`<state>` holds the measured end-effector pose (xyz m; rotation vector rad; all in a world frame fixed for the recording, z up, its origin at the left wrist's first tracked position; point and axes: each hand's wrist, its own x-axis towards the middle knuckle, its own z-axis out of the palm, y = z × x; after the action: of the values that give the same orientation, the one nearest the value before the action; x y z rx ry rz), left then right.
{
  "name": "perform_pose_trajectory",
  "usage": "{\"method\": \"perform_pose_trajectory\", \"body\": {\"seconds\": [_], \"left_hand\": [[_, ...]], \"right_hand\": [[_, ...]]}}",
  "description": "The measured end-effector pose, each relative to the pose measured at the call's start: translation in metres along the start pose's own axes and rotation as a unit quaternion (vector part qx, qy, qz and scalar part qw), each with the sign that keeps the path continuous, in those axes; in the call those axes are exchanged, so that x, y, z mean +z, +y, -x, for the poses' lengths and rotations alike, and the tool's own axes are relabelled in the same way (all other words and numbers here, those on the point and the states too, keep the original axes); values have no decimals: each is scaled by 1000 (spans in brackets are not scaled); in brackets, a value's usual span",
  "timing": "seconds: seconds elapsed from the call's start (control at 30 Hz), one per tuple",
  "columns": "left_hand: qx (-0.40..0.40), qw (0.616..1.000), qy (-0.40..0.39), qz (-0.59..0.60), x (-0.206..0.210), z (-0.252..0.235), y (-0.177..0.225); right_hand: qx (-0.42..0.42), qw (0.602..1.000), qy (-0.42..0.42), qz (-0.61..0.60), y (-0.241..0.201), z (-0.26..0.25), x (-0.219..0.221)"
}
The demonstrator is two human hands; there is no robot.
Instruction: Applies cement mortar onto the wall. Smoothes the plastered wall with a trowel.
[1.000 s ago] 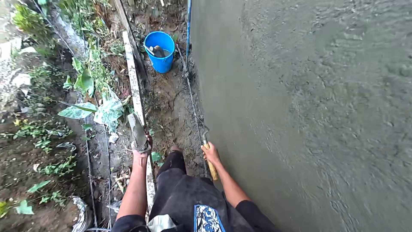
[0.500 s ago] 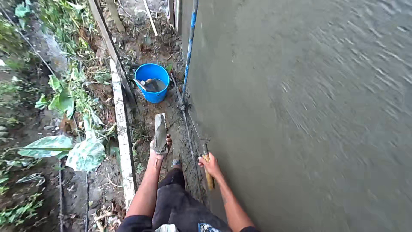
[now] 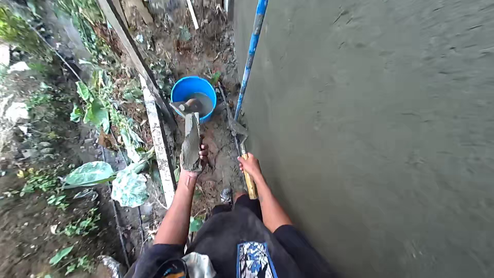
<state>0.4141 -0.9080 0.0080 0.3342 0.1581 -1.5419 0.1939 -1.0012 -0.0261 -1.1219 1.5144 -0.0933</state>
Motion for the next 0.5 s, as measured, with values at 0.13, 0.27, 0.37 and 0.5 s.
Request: {"method": "perform_pose_trajectory", "body": {"seconds": [0.13, 0.27, 0.37, 0.5], "left_hand": [[33, 997, 24, 66, -7, 30, 18], [37, 991, -35, 126, -39, 67, 47], [89, 994, 2, 67, -55, 73, 73], [118, 991, 47, 51, -46, 36, 98]], "right_hand": [[41, 998, -27, 40, 8, -24, 8], [53, 993, -32, 96, 7, -34, 8], [44, 989, -52, 133, -7, -63, 8], [51, 984, -68, 154, -33, -90, 7]]}}
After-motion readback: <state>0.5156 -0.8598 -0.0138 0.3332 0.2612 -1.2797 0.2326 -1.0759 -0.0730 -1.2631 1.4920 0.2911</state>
